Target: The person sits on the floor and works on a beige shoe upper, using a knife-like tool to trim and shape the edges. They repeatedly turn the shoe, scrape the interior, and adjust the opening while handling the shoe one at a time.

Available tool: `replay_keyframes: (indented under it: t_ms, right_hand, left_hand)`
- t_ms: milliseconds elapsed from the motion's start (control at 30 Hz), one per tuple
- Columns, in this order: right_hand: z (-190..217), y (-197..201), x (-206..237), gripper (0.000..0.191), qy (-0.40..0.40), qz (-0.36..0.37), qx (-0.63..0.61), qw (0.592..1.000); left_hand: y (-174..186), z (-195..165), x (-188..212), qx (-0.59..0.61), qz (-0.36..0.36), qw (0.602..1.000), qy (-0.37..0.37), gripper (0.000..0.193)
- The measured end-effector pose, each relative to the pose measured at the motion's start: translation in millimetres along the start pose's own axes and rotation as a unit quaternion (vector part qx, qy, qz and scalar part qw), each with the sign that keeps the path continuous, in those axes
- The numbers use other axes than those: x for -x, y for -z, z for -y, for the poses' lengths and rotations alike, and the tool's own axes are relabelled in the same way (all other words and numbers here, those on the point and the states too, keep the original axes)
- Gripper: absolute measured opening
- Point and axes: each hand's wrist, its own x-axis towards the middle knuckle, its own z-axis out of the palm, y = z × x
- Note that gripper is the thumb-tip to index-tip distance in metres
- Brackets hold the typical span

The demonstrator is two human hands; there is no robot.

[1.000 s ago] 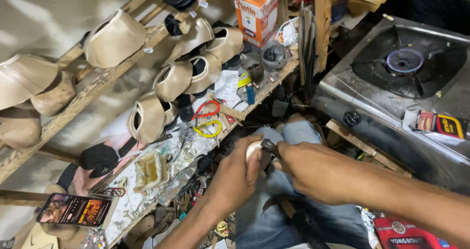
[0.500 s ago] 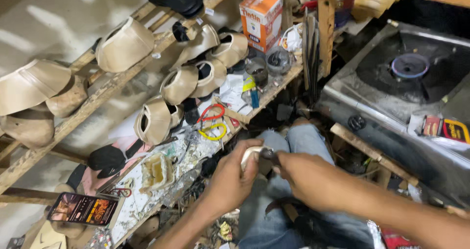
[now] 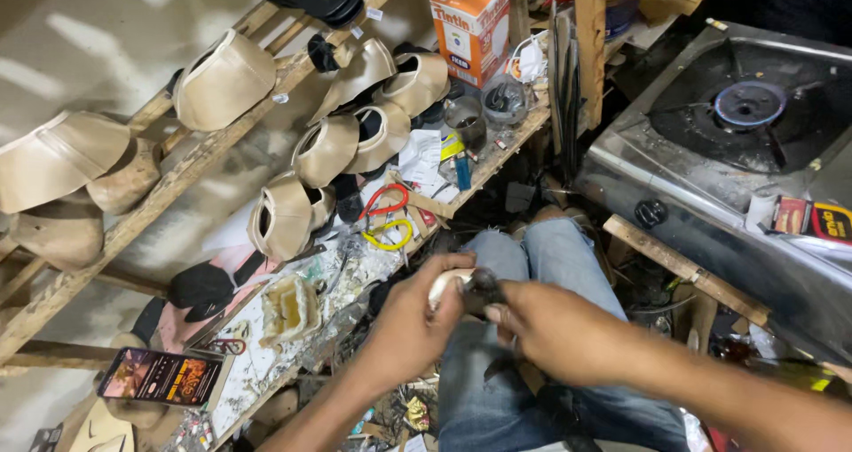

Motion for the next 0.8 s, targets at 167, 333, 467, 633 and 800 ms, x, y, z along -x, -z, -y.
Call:
replay_keyframes:
  t_ms: [167, 333, 467, 633, 800]
  right_hand:
    - [4, -14, 1, 0.023, 0.061, -0.120, 0.222, 0.966]
    - [-5, -25, -1, 0.017, 0.066, -0.077, 0.201, 0.974]
    - [-12, -33, -4, 0.022, 0.023, -0.035, 0.037, 0.998]
    - [-8, -42, 1, 0.023, 0.170, -0.146, 0.247, 0.943]
    - [-10, -43, 4, 0.029, 0.044, -0.046, 0.011, 0.998]
  left_hand:
    - [-2, 8, -4, 0.109, 0.016, 0.963, 0.246, 0.031]
    - [2, 15, 4, 0.094, 0.008, 0.991, 0.090, 0.027]
    - [-4, 20, 15, 0.142, -0.013, 0.975, 0.173, 0.026]
    - [-9, 21, 31, 0.107, -0.053, 0.986, 0.114, 0.027]
    - [-10, 28, 51, 0.123, -0.053, 0.967, 0.217, 0.040]
